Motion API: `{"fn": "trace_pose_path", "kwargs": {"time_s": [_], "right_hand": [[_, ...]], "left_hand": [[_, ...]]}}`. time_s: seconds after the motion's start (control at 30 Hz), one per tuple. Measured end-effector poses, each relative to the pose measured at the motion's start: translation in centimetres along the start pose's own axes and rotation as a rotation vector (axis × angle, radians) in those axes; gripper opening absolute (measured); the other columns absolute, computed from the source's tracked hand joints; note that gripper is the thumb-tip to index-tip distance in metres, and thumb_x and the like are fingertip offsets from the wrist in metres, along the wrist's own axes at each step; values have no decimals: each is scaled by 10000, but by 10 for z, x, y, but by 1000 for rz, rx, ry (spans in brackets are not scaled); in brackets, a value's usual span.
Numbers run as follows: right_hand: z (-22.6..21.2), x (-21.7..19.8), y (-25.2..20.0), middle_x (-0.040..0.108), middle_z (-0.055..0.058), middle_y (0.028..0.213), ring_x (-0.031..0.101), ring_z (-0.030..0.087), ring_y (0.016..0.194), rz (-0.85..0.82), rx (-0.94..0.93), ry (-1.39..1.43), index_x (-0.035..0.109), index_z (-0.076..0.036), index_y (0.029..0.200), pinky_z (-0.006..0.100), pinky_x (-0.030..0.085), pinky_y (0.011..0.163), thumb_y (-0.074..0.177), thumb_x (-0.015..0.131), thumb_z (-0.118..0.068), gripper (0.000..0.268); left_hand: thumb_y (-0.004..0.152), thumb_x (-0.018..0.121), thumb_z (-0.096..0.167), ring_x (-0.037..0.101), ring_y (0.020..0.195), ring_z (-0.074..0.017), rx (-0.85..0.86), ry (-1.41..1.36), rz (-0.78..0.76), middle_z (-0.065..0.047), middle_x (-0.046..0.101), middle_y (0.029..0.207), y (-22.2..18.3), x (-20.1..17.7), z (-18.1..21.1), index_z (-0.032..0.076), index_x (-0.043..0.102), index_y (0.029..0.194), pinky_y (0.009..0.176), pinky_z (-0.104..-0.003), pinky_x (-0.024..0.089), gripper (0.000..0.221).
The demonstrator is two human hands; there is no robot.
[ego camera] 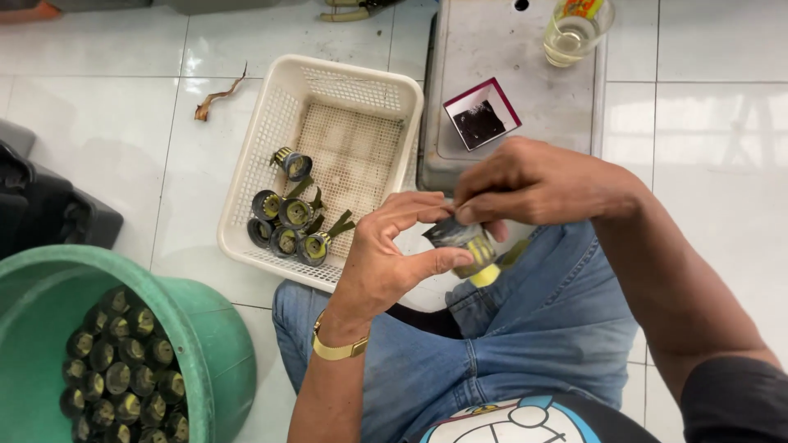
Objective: Wrapping seedlings in foam strips and placing them into mesh net pots.
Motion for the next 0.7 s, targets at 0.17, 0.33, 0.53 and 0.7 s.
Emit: {"fn": "trace_pose_path", "kwargs": {"time_s": [0.17, 0.33, 0.53, 0.7], "right_hand": [[-9, 17, 11, 719, 74, 555, 693, 135, 462, -75, 146, -392, 784, -65, 955, 309, 516, 428, 884, 644, -213, 216], [-24, 12, -4, 727, 50, 647, 679, 123, 503, 215, -38, -321, 714, -31, 1106, 281, 528, 467, 968, 598, -173, 230], [-66, 0, -82, 726, 187, 971, 688, 191, 777, 835, -333, -407, 712, 23, 1128, 297, 540, 628, 1024, 599, -105, 200], [-46, 6, -118, 772, 130, 1004, 733, 162, 808, 925, -333, -269, 739, -39, 1112, 223, 572, 588, 990, 676, -120, 159]], "left_hand": [[804, 870, 67, 715, 1084, -206, -227, -507, 33, -177, 712, 1203, -18, -1, -47, -89, 636, 1281, 1004, -333, 598, 553], [849, 795, -26, 736, 988, -233, -289, -903, 221, -201, 730, 1125, -26, 8, -85, -95, 620, 1298, 888, -371, 637, 487], [891, 718, 14, 737, 1010, -235, -334, -1276, 344, -170, 723, 1133, -22, 23, -106, -57, 612, 1314, 867, -409, 649, 442], [991, 679, 18, 698, 1144, -309, -270, -1460, 333, -226, 692, 1213, -20, 24, -103, -94, 560, 1268, 988, -468, 620, 322]]}}
Point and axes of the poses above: each hand's wrist, its own y-axis towards the middle knuckle, its own x-axis out of the palm, z = x × y, the point moved 10 cm from there along y, towards the middle knuckle
